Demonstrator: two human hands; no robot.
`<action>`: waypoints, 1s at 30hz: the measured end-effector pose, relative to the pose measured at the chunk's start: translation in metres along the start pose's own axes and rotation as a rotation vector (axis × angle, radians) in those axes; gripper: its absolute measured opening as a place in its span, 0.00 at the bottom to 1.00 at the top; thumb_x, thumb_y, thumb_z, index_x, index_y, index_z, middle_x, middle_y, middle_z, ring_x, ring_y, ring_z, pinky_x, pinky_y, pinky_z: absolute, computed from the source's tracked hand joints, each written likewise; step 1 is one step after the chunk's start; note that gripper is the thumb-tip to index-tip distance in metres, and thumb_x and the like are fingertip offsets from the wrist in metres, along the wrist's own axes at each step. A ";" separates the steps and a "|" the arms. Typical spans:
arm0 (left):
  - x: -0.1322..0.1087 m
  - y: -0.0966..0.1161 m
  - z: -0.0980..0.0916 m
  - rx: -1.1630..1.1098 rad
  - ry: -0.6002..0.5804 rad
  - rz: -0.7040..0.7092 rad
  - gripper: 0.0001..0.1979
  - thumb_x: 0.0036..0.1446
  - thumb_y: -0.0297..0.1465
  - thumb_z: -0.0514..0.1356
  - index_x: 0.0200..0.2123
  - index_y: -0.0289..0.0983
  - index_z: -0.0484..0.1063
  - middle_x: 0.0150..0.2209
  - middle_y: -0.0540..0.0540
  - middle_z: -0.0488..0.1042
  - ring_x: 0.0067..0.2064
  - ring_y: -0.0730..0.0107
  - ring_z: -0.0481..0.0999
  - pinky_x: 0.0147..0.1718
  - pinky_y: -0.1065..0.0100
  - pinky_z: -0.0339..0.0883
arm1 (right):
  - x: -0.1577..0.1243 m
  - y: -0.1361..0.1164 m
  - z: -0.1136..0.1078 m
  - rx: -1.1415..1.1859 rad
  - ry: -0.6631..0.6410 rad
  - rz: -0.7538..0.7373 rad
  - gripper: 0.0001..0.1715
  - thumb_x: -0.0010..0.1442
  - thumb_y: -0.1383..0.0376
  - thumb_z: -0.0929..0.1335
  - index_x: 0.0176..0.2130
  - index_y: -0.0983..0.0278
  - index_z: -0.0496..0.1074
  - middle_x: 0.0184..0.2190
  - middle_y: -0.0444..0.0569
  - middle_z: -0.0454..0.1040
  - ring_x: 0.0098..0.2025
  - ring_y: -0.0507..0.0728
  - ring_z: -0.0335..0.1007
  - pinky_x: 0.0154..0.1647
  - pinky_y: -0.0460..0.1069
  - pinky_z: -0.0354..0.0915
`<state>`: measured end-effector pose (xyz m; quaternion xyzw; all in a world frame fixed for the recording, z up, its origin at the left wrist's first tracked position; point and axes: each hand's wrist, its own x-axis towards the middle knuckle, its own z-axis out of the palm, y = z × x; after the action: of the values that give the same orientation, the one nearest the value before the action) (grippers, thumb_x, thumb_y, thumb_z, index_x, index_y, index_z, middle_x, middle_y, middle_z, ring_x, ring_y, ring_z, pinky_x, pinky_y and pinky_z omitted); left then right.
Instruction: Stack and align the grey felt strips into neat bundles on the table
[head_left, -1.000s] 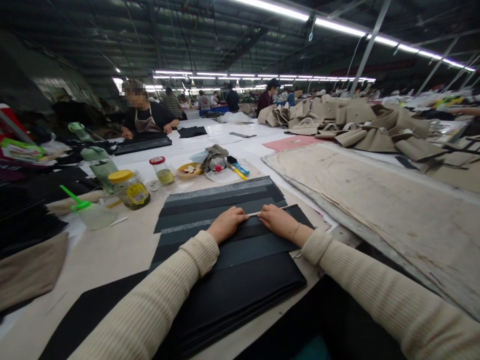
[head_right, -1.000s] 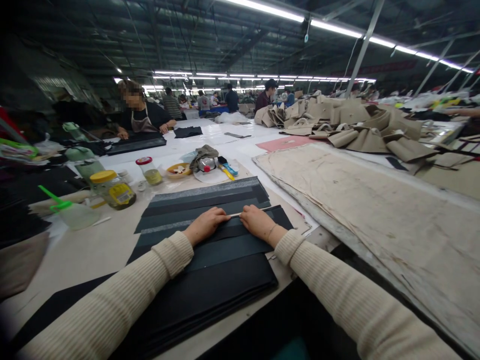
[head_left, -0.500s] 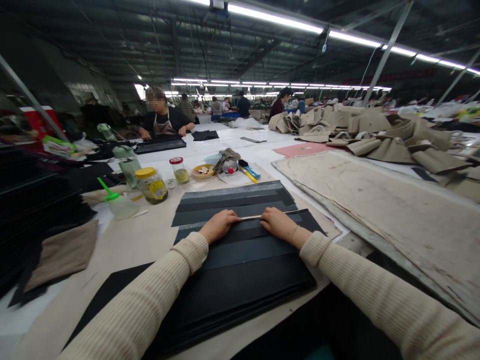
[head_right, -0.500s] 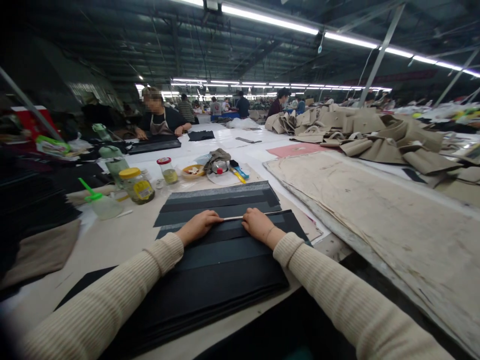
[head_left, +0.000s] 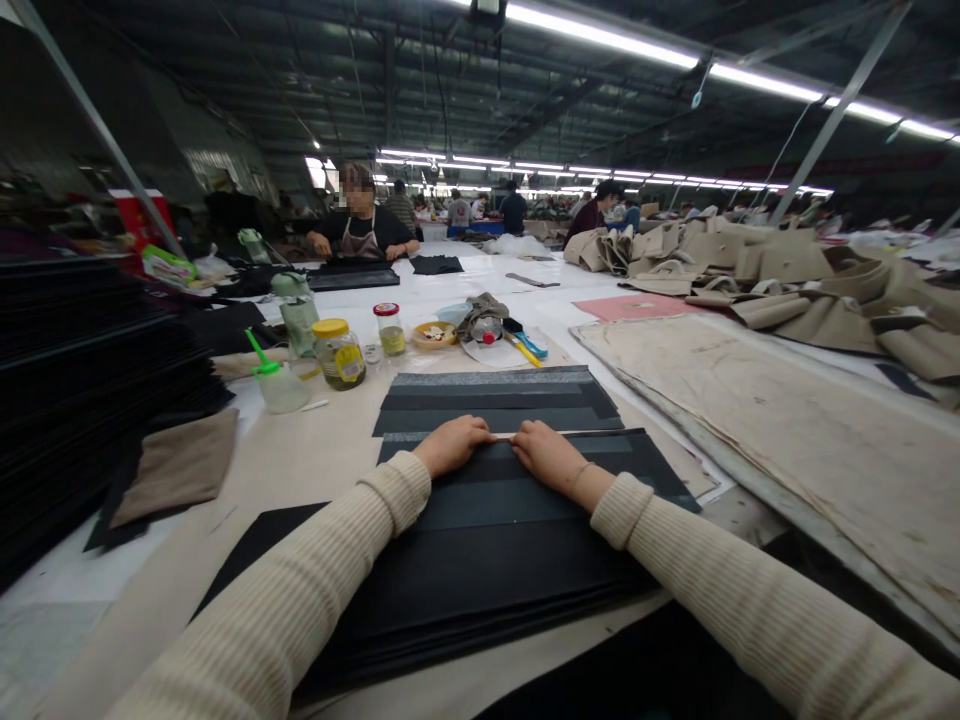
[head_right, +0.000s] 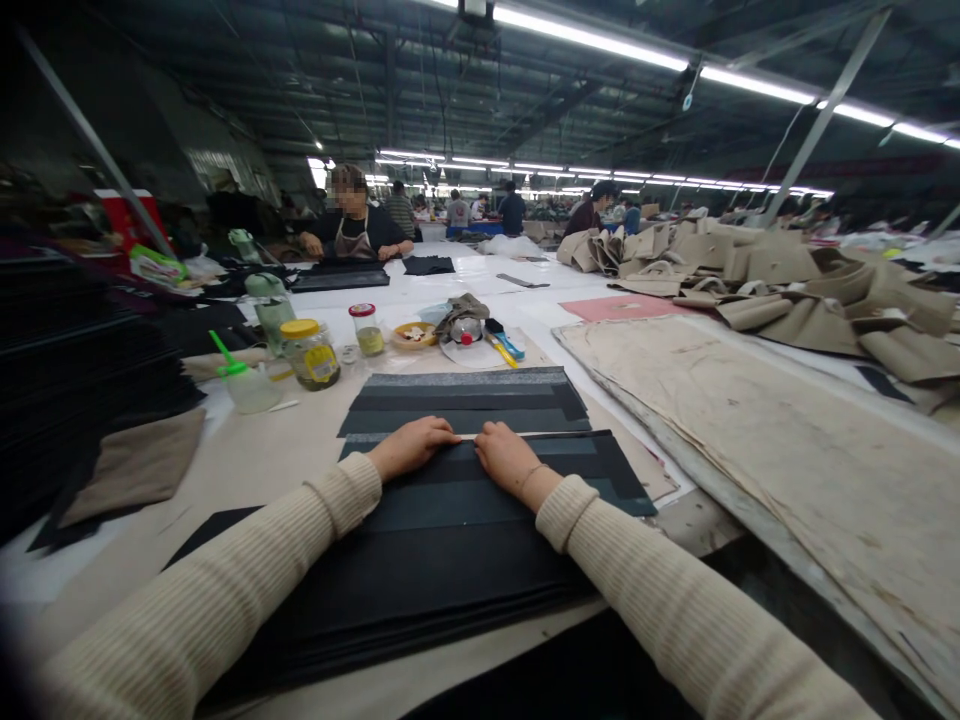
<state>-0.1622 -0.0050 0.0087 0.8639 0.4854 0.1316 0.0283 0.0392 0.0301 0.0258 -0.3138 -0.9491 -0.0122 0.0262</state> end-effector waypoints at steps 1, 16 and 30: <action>-0.006 -0.004 -0.002 -0.006 0.004 -0.015 0.17 0.55 0.22 0.49 0.44 0.39 0.72 0.41 0.46 0.72 0.42 0.70 0.68 0.43 0.71 0.62 | 0.001 0.001 -0.001 0.002 -0.021 -0.003 0.16 0.61 0.66 0.58 0.39 0.68 0.72 0.38 0.54 0.67 0.40 0.56 0.62 0.44 0.49 0.57; -0.040 -0.022 -0.012 0.043 0.018 -0.036 0.16 0.56 0.23 0.48 0.42 0.38 0.72 0.41 0.46 0.71 0.42 0.69 0.68 0.43 0.70 0.62 | 0.027 -0.041 0.006 0.008 0.005 -0.068 0.16 0.61 0.68 0.57 0.40 0.69 0.70 0.39 0.55 0.67 0.41 0.57 0.61 0.45 0.49 0.57; -0.076 -0.042 -0.017 0.079 0.047 -0.035 0.17 0.55 0.21 0.48 0.44 0.38 0.69 0.41 0.45 0.71 0.43 0.69 0.67 0.44 0.69 0.62 | 0.058 -0.082 0.007 0.040 -0.005 -0.143 0.19 0.59 0.75 0.55 0.44 0.69 0.69 0.39 0.54 0.66 0.42 0.56 0.60 0.46 0.48 0.56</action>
<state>-0.2387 -0.0487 0.0024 0.8524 0.5058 0.1321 -0.0149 -0.0566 -0.0007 0.0215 -0.2446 -0.9692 0.0058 0.0291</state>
